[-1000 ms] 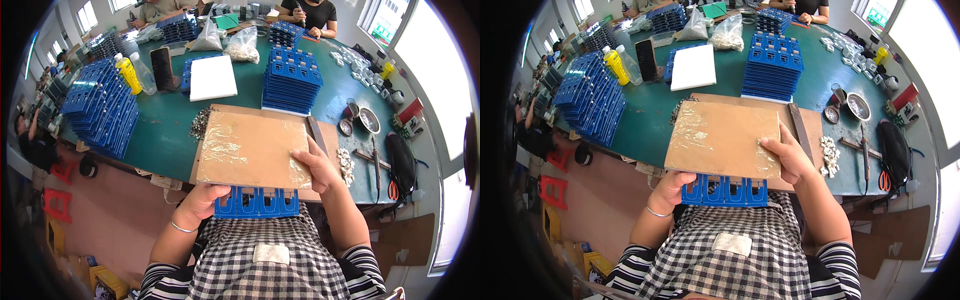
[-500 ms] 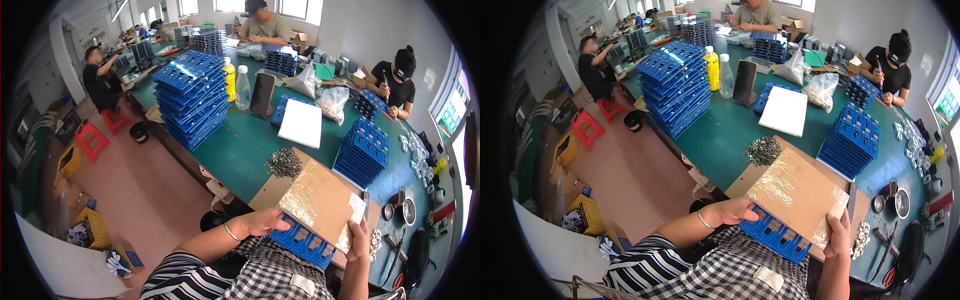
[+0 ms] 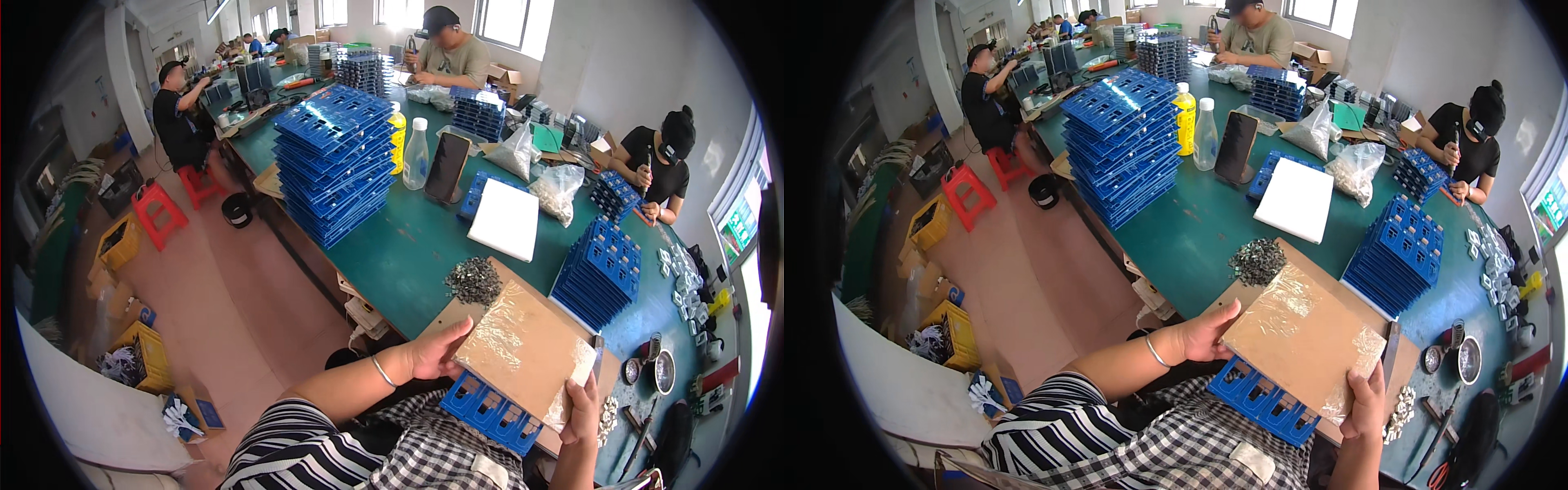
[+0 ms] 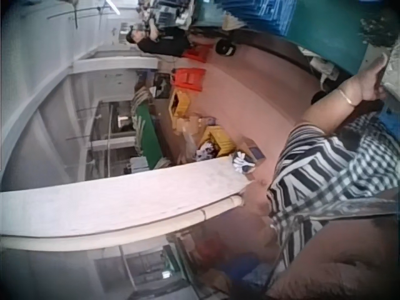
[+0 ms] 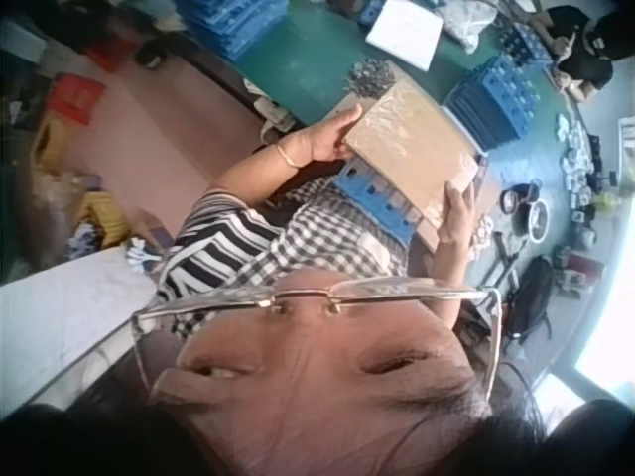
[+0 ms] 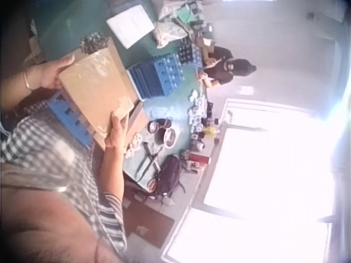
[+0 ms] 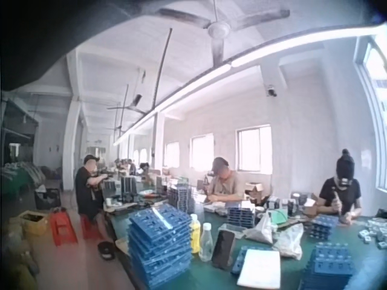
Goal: The person solders components onto a circuit board using a soldering iron and places the completed board onto a stack. They then insert electronic components into a new circuit board, secure it on a base under a metal bar, and solder the components with the soldering iron.
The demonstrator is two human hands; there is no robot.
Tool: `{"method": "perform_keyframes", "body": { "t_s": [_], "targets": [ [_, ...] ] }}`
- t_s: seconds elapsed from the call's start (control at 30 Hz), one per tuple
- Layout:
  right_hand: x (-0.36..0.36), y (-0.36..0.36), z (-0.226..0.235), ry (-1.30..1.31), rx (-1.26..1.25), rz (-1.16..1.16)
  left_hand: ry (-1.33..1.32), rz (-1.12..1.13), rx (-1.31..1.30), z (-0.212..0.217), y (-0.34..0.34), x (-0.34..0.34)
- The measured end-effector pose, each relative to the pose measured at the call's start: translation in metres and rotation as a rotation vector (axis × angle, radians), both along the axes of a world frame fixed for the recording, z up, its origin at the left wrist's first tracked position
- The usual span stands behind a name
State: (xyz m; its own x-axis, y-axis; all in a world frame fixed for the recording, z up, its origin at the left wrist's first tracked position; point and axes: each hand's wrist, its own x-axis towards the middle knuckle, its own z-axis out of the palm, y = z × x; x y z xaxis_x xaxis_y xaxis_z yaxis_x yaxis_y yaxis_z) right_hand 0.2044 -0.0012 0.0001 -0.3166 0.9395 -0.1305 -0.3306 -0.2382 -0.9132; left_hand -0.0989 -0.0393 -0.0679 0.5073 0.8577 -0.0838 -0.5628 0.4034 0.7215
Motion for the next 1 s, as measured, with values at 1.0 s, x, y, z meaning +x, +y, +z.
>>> {"method": "perform_keyframes", "body": {
  "t_s": [1.0],
  "targets": [
    [-0.031, 0.016, 0.000, -0.023, -0.041, 0.042, -0.416, 0.224, 0.167, -0.003, 0.013, 0.051]
  ]
}}
